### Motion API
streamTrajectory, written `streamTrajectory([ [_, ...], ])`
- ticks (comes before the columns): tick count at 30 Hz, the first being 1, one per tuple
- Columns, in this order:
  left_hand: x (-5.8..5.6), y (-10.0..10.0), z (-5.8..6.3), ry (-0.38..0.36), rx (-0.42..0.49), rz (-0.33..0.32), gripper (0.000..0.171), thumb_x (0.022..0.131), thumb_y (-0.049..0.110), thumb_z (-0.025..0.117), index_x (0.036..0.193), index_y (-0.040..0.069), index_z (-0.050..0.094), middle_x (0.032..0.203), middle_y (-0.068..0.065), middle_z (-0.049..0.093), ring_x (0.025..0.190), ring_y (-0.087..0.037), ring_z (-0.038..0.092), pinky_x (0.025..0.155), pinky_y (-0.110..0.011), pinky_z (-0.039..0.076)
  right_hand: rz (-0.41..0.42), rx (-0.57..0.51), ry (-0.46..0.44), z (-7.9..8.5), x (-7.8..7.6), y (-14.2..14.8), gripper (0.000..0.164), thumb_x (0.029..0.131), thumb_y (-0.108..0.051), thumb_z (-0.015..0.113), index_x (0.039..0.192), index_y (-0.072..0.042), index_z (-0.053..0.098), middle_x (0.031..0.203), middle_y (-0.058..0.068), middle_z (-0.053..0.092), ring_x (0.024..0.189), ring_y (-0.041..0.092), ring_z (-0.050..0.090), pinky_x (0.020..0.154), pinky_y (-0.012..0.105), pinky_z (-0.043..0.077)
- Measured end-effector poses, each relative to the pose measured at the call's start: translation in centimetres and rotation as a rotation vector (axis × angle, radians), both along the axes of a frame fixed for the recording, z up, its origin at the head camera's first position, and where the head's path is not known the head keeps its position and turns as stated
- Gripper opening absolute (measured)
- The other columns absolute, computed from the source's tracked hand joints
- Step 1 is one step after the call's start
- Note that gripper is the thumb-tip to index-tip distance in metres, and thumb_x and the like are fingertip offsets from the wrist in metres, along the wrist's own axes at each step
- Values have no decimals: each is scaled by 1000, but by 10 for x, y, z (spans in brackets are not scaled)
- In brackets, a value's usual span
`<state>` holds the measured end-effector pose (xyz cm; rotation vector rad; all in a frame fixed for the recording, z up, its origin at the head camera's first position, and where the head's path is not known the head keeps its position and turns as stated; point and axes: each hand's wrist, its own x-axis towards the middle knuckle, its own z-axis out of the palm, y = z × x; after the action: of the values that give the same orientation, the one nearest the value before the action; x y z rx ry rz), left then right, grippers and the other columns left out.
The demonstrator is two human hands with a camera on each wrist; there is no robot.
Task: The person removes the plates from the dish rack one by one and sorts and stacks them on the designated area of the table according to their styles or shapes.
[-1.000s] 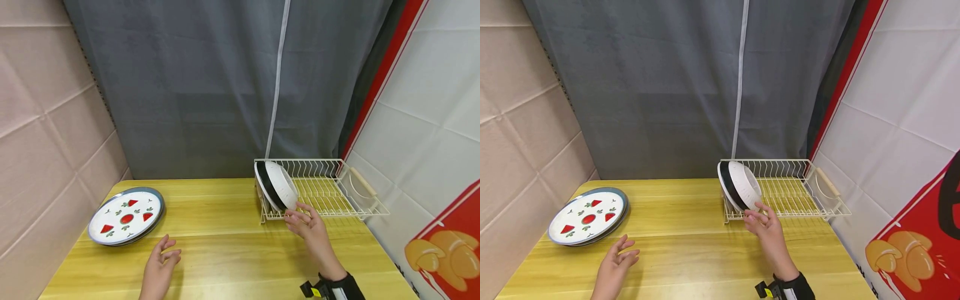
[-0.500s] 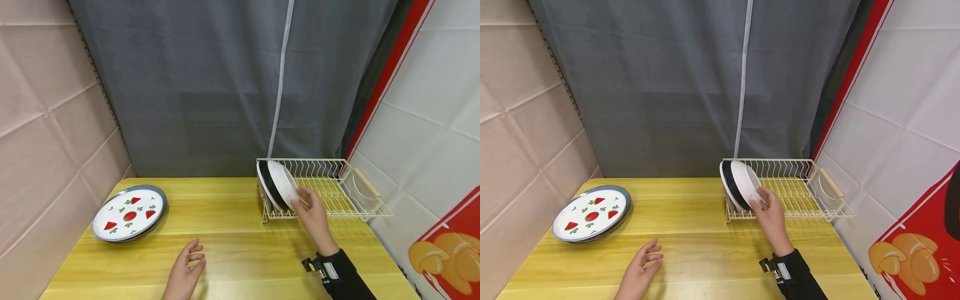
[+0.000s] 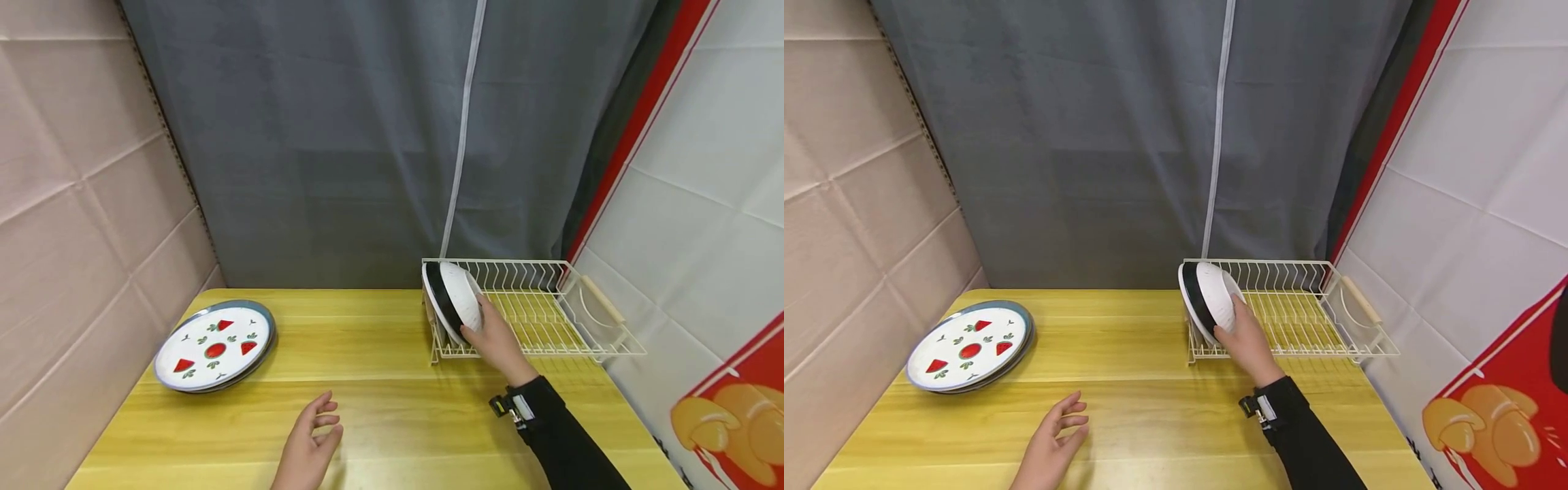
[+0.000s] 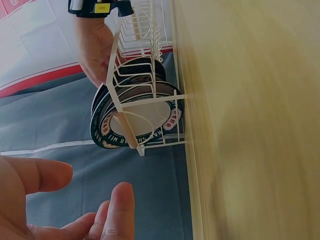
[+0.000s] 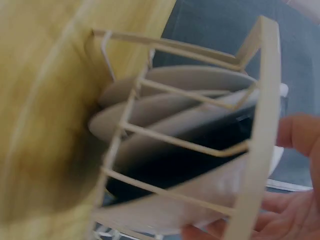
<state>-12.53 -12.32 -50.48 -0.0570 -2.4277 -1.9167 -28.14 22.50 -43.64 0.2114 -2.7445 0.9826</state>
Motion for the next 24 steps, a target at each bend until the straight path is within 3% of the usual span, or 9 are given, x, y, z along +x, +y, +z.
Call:
streamTrajectory([
  [5,1,2,0,-4,-4,7,58,97,0,66,149,-7,41,138,-22,52,117,-34,57,86,-27,57,12,136,78,6,-7,-8,93,79,-12,72,154,15,25,134,37,55,109,46,62,90,58,54],
  [9,2,2,-1,-20,-6,4,59,97,2,67,149,-6,41,138,-22,52,117,-34,58,86,-30,57,-69,200,41,12,-9,-8,91,79,-13,72,149,21,25,112,38,64,91,45,65,78,57,56],
  [12,2,1,-4,-20,-21,13,60,97,3,67,149,-6,41,137,-22,53,117,-33,59,85,-32,58,-160,210,15,16,-9,-5,76,84,-14,67,139,25,33,105,40,63,90,52,64,77,60,54],
  [18,1,-2,-8,-14,-21,43,59,96,1,68,149,-6,42,136,-21,54,115,-33,60,84,-31,58,-289,278,92,21,-11,0,34,89,-1,59,111,21,45,80,35,61,70,53,64,59,62,54],
  [24,0,-4,-8,-18,14,28,60,97,0,67,150,-6,40,137,-22,52,116,-33,59,86,-29,57,-360,283,62,30,-16,9,29,92,3,50,113,23,43,76,34,61,67,52,64,56,62,55],
])
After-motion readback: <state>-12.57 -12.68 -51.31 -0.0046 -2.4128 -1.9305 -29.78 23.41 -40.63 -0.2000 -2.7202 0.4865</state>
